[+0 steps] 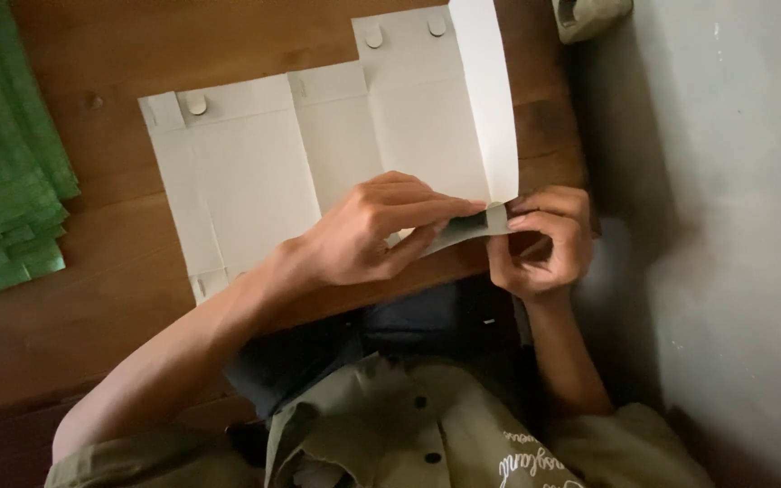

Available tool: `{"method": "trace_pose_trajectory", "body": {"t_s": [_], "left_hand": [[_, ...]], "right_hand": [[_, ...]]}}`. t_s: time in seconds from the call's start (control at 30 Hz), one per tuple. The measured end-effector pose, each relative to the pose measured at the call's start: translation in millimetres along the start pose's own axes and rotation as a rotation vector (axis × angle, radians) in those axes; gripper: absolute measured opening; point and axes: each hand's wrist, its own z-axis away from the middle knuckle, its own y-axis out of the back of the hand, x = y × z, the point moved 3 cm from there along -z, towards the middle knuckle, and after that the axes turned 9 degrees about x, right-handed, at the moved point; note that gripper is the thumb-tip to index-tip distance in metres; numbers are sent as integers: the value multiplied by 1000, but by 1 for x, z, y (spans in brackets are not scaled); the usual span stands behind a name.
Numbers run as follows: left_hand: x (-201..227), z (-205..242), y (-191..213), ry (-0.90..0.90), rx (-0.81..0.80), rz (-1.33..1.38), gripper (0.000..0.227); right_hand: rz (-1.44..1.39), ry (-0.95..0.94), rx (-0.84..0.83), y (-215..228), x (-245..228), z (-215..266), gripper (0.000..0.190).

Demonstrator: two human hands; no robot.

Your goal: The person folds a flat white paper sheet into a small box, tucks in side flaps, and secures tabs. They then place a green patterned paper insert into the box and adjust the flaps to complete the assembly.

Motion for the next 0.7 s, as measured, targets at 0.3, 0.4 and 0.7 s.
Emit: {"method": "trace_pose_trajectory", "body": {"t_s": [0.3,0.4,0.7], "left_hand": [[7,-1,-8,-7,-17,-26,59],[4,1,-11,-38,21,-131,32],[2,2,-11,-40,9,-134,27]], "right_hand": [[-84,-83,-17,1,10,-2,23],[-105,-125,-50,-2,8,-7,26],[-220,-227,-160,3,11,-4,31]]}}
